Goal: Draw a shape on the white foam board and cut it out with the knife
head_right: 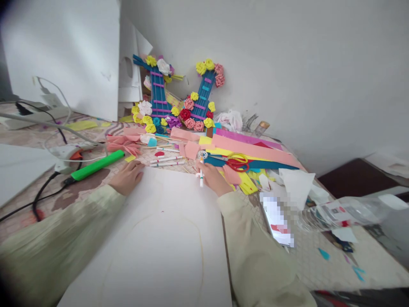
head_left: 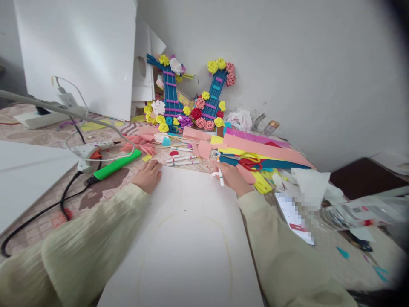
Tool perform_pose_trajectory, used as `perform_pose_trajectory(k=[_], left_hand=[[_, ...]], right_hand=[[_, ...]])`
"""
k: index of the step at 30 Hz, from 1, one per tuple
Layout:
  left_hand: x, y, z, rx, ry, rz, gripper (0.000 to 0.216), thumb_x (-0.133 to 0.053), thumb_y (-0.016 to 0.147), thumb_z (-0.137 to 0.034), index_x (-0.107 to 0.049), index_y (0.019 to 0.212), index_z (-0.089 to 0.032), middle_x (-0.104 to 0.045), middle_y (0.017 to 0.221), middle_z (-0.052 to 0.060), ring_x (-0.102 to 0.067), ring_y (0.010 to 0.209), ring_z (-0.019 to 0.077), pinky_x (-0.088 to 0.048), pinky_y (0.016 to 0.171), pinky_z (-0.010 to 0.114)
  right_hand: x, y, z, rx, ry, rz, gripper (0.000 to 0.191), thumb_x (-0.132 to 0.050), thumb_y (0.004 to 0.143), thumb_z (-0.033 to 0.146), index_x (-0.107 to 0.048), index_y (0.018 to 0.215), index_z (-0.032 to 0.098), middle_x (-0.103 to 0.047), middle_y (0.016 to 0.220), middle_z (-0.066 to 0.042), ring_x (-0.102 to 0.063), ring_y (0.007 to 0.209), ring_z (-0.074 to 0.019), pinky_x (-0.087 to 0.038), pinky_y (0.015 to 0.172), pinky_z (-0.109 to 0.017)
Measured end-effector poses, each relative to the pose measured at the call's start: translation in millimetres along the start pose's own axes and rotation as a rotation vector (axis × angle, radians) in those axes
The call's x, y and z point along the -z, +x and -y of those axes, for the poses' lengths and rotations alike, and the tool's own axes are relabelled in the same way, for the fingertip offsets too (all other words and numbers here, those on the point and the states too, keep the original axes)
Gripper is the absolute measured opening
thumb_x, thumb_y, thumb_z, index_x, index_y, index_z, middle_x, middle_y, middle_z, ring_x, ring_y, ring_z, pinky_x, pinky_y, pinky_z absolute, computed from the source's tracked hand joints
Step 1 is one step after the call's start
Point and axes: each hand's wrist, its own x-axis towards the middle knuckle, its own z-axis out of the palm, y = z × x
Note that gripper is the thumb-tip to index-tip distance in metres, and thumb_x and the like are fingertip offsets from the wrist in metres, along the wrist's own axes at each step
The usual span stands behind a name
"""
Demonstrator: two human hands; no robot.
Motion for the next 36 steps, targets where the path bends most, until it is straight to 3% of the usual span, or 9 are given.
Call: perform_pose_trajectory(k=[5,10,17,20,22,26,30,36], left_hand=[[2,0,-2,0.022,-0.005,0.001,0.032,-0.033,0.084,-0.022,-0.054,0.108,-0.015,-0.051,0.115,0.013,-0.048,0.111,0.0272,-0.042,0.094,0.041],[5,0,-5,0.043,-0.026,0.007,0.031,-0.034,0.084,-0.022,-0.054,0.107,-0.017,-0.052,0.115,0.013,-0.049,0.110,0.0268,-0.043,0.092,0.041],[7,0,-5,0.053,-0.049,0.020,0.031,-0.035,0.083,-0.021,-0.055,0.107,-0.018,-0.052,0.115,0.013,-0.048,0.110,0.0267,-0.044,0.089,0.041],[8,-1,-3,0.052,-0.052,0.033,0.033,-0.035,0.083,-0.022,-0.054,0.110,-0.017,-0.051,0.115,0.012,-0.048,0.110,0.0256,-0.043,0.093,0.039],[7,-1,-3,0.064,-0.052,0.036,0.035,-0.035,0.083,-0.022,-0.051,0.114,-0.017,-0.050,0.116,0.013,-0.048,0.111,0.0255,-0.041,0.094,0.039],[6,-1,-4,0.108,-0.047,0.051,0.037,-0.032,0.084,-0.023,-0.051,0.116,-0.015,-0.048,0.117,0.015,-0.046,0.110,0.0286,-0.041,0.093,0.044],[8,-1,-5,0.107,-0.049,0.078,0.038,-0.032,0.084,-0.025,-0.053,0.114,-0.018,-0.048,0.116,0.013,-0.045,0.110,0.0288,-0.040,0.093,0.044],[11,-1,-4,0.075,-0.059,0.106,0.040,-0.030,0.083,-0.027,-0.053,0.115,-0.018,-0.047,0.115,0.013,-0.045,0.110,0.0291,-0.041,0.091,0.046]], right_hand=[[-2,11,7,-0.001,0.026,0.000,0.023,-0.046,0.070,0.003,-0.055,0.084,0.018,-0.059,0.083,-0.003,-0.053,0.077,-0.0147,-0.037,0.069,-0.022],[5,1,-11,-0.060,0.048,-0.041,0.017,-0.050,0.070,0.009,-0.055,0.084,0.019,-0.058,0.078,-0.002,-0.052,0.073,-0.0160,-0.037,0.066,-0.023],[0,20,-34,-0.184,0.164,-0.212,0.021,-0.058,0.069,0.018,-0.055,0.090,0.017,-0.057,0.082,-0.005,-0.052,0.077,-0.0195,-0.039,0.071,-0.029],[1,28,-34,-0.215,0.255,-0.306,0.026,-0.063,0.065,0.022,-0.057,0.090,0.017,-0.058,0.086,-0.007,-0.050,0.092,-0.0234,-0.037,0.082,-0.034],[4,25,-31,-0.245,0.338,-0.367,0.023,-0.060,0.071,0.029,-0.058,0.091,0.018,-0.058,0.088,-0.007,-0.049,0.097,-0.0239,-0.037,0.085,-0.036],[4,1,-17,-0.346,0.567,-0.445,0.035,-0.038,0.086,0.046,-0.059,0.093,0.019,-0.057,0.078,-0.004,-0.053,0.074,-0.0167,-0.043,0.068,-0.029],[-11,-19,-6,-0.451,0.806,-0.466,0.052,-0.027,0.086,0.055,-0.060,0.086,0.016,-0.053,0.061,-0.002,-0.049,0.053,-0.0122,-0.040,0.050,-0.025],[-26,-22,-10,-0.544,1.011,-0.426,0.034,-0.056,0.072,0.050,-0.058,0.076,0.017,-0.049,0.050,0.004,-0.043,0.041,-0.0083,-0.029,0.036,-0.020]])
